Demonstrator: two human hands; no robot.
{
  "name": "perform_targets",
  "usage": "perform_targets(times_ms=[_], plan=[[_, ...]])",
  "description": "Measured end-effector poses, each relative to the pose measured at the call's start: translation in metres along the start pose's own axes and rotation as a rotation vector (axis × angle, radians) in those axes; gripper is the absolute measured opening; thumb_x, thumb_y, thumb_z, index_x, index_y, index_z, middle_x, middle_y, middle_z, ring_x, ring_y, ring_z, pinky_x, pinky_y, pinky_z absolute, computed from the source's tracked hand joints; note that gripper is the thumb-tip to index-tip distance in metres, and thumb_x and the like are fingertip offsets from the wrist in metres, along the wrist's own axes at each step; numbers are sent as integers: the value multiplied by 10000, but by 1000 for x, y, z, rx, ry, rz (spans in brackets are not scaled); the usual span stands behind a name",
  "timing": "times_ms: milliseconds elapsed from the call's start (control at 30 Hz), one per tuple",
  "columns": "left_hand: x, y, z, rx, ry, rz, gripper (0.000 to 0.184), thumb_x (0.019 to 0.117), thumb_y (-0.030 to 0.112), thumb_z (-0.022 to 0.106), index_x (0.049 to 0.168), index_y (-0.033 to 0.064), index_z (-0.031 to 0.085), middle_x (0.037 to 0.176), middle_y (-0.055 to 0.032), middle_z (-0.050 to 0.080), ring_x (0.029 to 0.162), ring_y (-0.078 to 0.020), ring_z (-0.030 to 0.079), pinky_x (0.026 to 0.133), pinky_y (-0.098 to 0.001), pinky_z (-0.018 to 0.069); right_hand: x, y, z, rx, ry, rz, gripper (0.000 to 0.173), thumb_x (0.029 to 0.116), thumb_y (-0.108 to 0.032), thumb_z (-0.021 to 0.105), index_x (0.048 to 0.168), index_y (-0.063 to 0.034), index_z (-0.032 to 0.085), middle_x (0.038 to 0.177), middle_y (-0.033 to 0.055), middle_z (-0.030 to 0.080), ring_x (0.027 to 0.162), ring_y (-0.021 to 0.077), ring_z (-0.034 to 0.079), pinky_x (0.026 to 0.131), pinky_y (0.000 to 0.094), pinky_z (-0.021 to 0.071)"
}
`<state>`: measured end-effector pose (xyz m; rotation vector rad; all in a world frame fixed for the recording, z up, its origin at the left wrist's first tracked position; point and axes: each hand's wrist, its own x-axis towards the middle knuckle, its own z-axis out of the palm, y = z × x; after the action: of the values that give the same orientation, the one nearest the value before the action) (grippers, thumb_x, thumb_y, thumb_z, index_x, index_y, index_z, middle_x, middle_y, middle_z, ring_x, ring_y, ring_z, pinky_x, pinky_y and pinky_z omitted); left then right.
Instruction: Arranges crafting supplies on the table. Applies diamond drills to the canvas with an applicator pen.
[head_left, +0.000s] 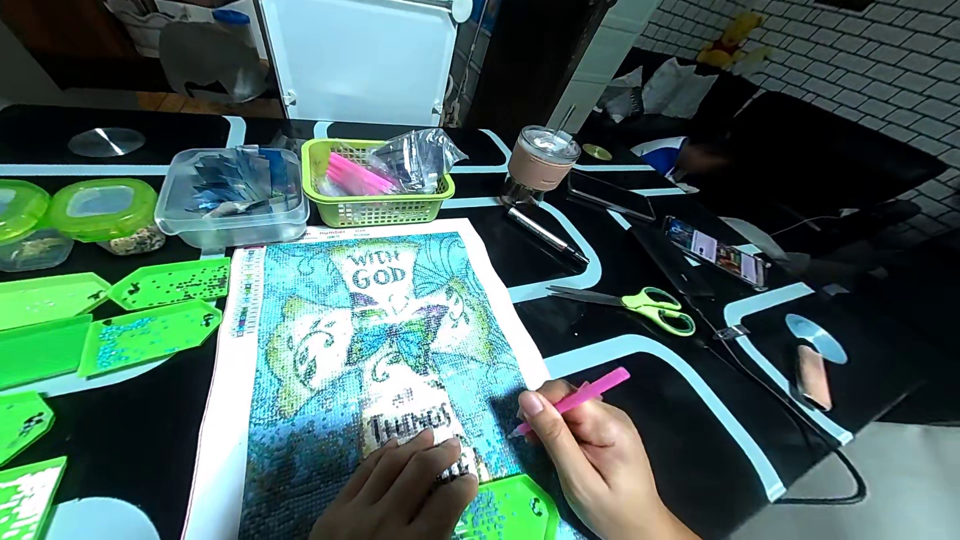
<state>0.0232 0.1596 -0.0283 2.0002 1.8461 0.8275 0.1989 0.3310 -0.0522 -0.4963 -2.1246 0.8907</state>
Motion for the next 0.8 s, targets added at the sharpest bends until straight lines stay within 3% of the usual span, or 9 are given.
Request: perform_targets(times_ms=[100,200,400,567,800], plan=[[0,0,0,-17,7,-3,392,932,385,720,1206,105,731,1345,-125,682,1316,-346,595,1092,-483,467,-2,-2,0,-112,-14,-98,322,1101,-260,481,901,-45,613,750,19,603,669,-10,572,624,120,480],[-1,0,0,-19,12,-7,392,926,388,726,1204,110,735,1341,-124,686,1313,-343,599,1090,-483,470,-4,-3,-2,-119,-26,-85,320,1100,-271,488,914,-47,620,766,17,612,672,-14,574,624,117,483],[-1,-1,1,-14,32,7,390,926,394,725,1193,110,738,1324,-130,694,1299,-347,611,1080,-481,480,-10,-13,-8,228,-12,90,264,1095,-234,507,944,-88,668,806,-42,685,711,-30,637,627,135,534],[-1,-1,3,-14,41,3,394,920,402,729,1198,122,738,1327,-118,695,1307,-328,606,1081,-471,477,-21,-29,0,220,-135,46,315,1094,-223,510,881,-14,612,732,55,623,694,31,627,649,175,525],[-2,-2,4,-11,48,0,388,920,402,727,1195,129,738,1327,-106,695,1305,-321,607,1078,-466,479,-22,-27,1,194,-158,12,310,1089,-202,517,868,-3,604,718,71,607,680,39,615,643,171,514]])
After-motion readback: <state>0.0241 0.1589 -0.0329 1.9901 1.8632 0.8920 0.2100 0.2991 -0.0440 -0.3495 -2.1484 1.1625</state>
